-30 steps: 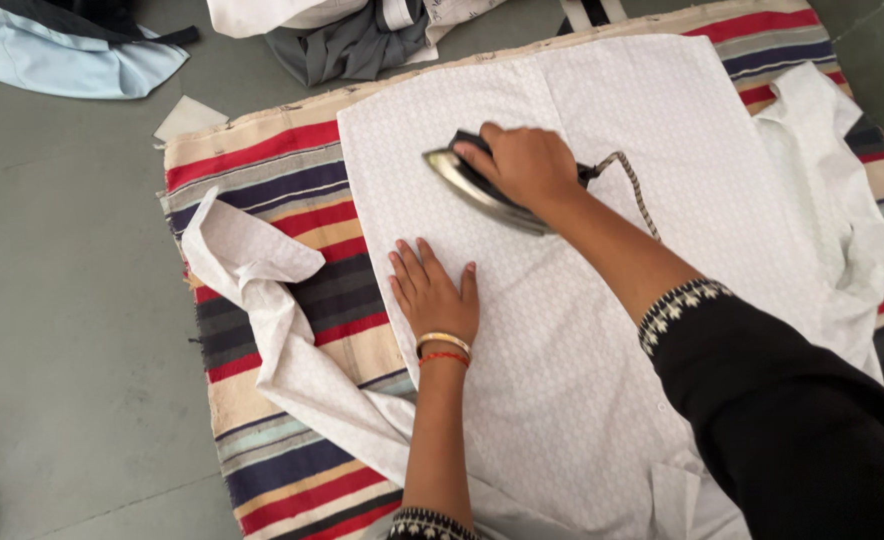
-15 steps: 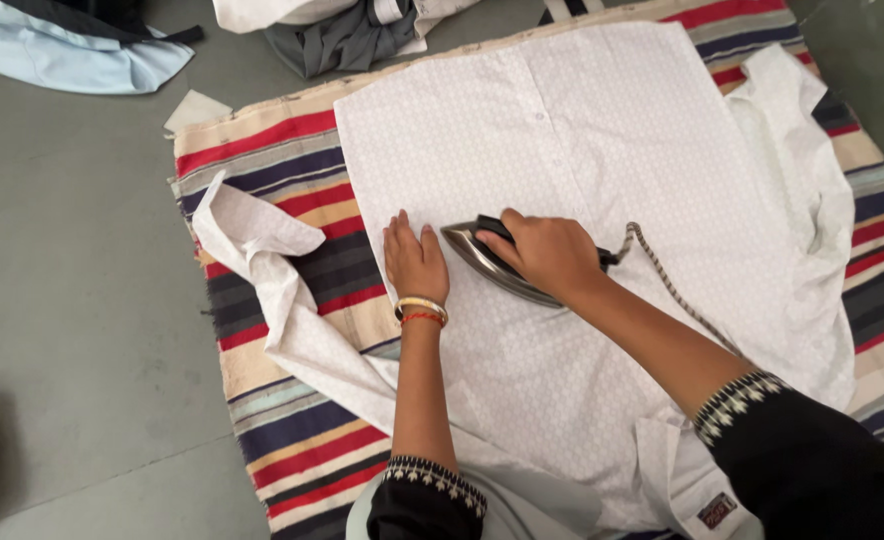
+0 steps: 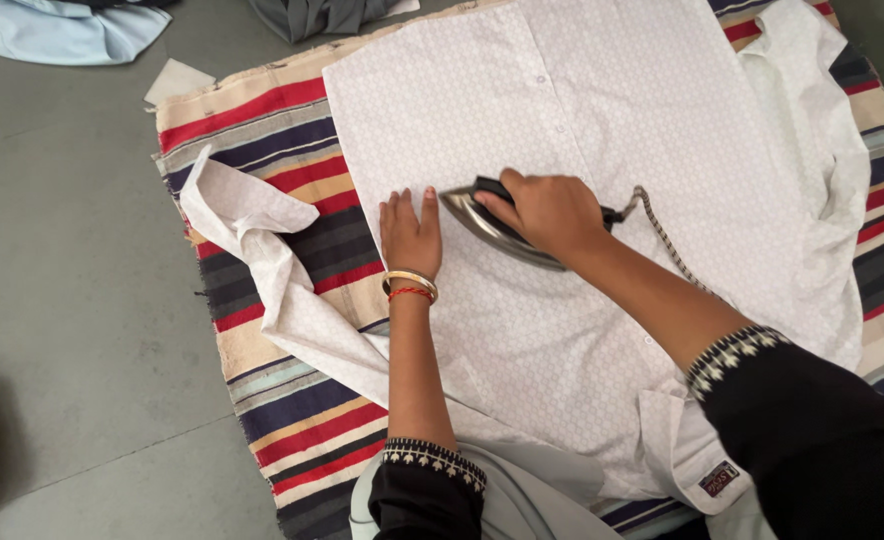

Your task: The person irons a white long-sleeved shirt on a striped mat on the floor. They smooth the sleeves and body, use an iron to press the fabric, and repeatedly adjust the shirt's position.

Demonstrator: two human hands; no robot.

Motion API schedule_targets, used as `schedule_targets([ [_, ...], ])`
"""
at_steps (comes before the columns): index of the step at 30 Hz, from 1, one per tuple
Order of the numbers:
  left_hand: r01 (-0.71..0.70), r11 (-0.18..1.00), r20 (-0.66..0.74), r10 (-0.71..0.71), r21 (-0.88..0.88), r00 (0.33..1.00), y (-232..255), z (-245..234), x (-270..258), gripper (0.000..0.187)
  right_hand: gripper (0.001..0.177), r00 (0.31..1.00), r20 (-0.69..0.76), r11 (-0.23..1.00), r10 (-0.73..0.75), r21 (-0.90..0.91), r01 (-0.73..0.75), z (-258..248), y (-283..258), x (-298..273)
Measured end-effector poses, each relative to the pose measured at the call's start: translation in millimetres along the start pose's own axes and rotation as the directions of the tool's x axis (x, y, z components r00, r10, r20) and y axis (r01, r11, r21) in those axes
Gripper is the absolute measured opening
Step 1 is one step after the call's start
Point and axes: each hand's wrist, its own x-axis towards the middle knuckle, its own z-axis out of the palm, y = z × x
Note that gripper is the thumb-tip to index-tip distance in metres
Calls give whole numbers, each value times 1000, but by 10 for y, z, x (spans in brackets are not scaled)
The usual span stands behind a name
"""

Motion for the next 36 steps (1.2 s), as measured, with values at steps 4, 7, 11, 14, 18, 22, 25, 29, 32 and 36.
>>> schedule_targets([
  [4, 3, 996, -59, -8, -84, 998, 22, -75, 34, 73, 55, 1000, -7, 1000, -7, 4, 7, -22, -61, 12],
  [7, 11, 996, -61, -17, -86, 998, 54, -139, 53, 73, 54, 998, 19, 997, -55, 57, 54, -38, -155, -186],
  [11, 2, 999, 3, -2, -43, 1000, 38, -197, 34, 71, 55, 996, 61, 994, -72, 87, 67, -27, -294, -574],
  [14, -55, 998, 46, 54, 18, 997, -33, -152, 45, 68, 56, 990, 37, 988, -133, 83, 129, 14, -345, -862],
  [18, -118, 988, 81, 111, 96, 991, -258, -4, 81, 61, 60, 976, 101, 982, -191, 32, 189, 51, -367, -1252],
  [22, -217, 962, 108, 201, 167, 974, -404, 79, 79, 58, 62, 970, 58, 971, -237, -1, 238, 87, -284, -1305],
  [25, -165, 982, 83, 157, 94, 984, -346, 29, 77, 53, 58, 965, 155, 978, -210, 30, 208, 125, -220, -1065],
  [29, 139, 937, 72, -122, -321, 990, -227, -136, 134, 50, 55, 992, -5, 991, -126, 45, 126, 43, -175, -751],
  [32, 82, 842, 6, -94, -533, 996, -214, -217, 151, 47, 55, 999, -20, 999, -30, 43, 31, -14, -256, -517],
  [36, 35, 916, -55, -62, -399, 997, -109, -319, 116, 46, 54, 999, 28, 998, 31, 61, -33, -34, -403, -226],
])
